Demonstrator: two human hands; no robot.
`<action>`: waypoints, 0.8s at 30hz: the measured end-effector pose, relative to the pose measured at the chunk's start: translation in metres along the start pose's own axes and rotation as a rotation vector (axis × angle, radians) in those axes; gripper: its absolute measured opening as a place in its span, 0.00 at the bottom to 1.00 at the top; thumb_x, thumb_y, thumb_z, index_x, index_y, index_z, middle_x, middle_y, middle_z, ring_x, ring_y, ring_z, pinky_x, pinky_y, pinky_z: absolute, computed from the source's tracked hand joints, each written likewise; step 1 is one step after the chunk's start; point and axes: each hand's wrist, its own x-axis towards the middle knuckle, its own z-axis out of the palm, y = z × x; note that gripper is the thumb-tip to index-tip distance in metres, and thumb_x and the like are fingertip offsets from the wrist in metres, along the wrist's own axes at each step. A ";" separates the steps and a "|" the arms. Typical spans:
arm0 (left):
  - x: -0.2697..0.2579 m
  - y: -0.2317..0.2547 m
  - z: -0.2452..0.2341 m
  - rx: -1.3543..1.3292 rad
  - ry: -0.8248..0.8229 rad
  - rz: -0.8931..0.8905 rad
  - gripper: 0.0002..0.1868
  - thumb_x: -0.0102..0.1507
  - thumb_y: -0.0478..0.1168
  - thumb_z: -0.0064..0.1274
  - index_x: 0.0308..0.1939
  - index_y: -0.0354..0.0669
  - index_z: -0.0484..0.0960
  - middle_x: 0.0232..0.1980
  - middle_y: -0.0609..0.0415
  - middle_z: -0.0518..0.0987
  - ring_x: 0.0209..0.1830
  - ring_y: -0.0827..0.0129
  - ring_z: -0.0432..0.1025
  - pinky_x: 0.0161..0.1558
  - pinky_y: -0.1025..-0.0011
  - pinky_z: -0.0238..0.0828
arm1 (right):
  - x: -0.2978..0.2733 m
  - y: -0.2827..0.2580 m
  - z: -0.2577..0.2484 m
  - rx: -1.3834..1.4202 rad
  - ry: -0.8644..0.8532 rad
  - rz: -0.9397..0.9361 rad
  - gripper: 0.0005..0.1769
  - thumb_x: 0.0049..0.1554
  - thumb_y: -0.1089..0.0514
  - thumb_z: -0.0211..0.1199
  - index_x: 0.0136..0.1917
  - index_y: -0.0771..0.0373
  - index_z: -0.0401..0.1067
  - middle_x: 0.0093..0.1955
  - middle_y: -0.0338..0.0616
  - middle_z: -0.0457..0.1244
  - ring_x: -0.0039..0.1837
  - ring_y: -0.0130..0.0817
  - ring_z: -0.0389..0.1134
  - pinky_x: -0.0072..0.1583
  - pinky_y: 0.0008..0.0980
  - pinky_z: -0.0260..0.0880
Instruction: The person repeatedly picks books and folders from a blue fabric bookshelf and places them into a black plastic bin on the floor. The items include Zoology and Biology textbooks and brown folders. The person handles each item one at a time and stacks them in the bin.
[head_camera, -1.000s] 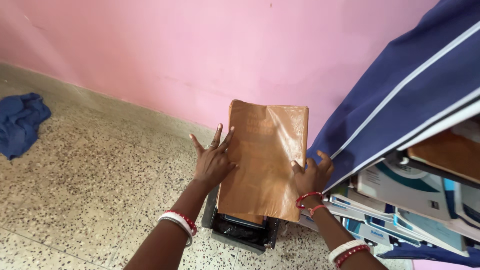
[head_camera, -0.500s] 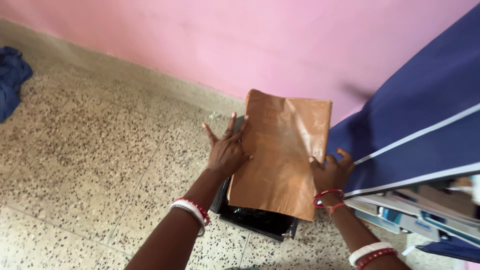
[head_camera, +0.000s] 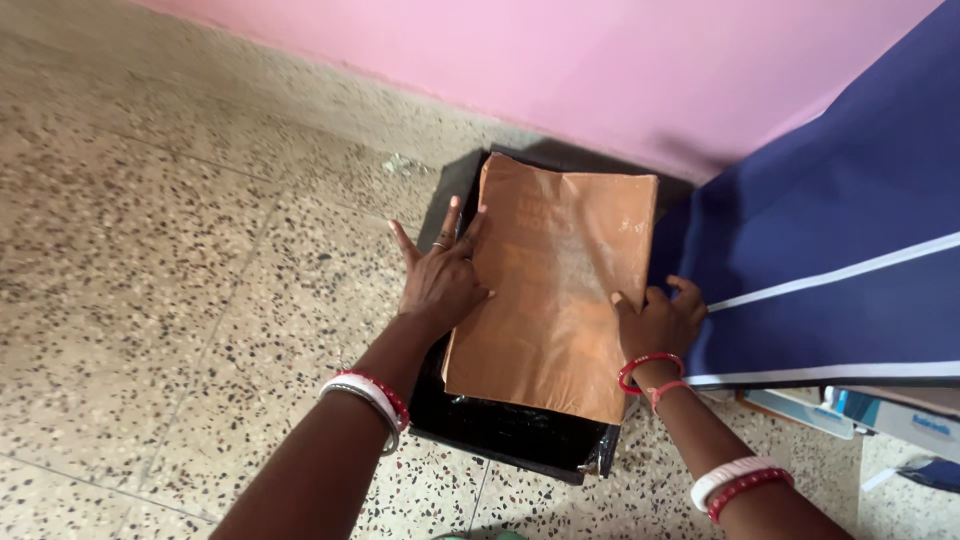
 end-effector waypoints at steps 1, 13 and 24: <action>0.000 -0.003 0.012 0.018 -0.032 -0.010 0.48 0.52 0.55 0.66 0.74 0.53 0.65 0.82 0.71 0.47 0.83 0.68 0.26 0.64 0.15 0.14 | -0.005 0.002 0.011 0.002 -0.014 0.015 0.24 0.47 0.43 0.76 0.46 0.65 0.81 0.71 0.50 0.56 0.72 0.55 0.52 0.69 0.52 0.56; 0.014 -0.022 0.117 0.106 -0.120 -0.053 0.35 0.51 0.56 0.67 0.60 0.50 0.81 0.84 0.71 0.44 0.84 0.69 0.25 0.66 0.18 0.12 | -0.027 0.030 0.103 -0.087 -0.011 0.016 0.22 0.46 0.41 0.76 0.43 0.61 0.82 0.72 0.48 0.54 0.75 0.53 0.48 0.73 0.58 0.45; 0.013 -0.020 0.147 0.234 -0.264 -0.285 0.31 0.57 0.64 0.62 0.49 0.42 0.86 0.88 0.56 0.34 0.85 0.59 0.18 0.67 0.21 0.14 | -0.029 0.033 0.136 -0.206 -0.124 -0.031 0.36 0.52 0.36 0.69 0.64 0.64 0.74 0.80 0.51 0.43 0.80 0.58 0.39 0.72 0.72 0.39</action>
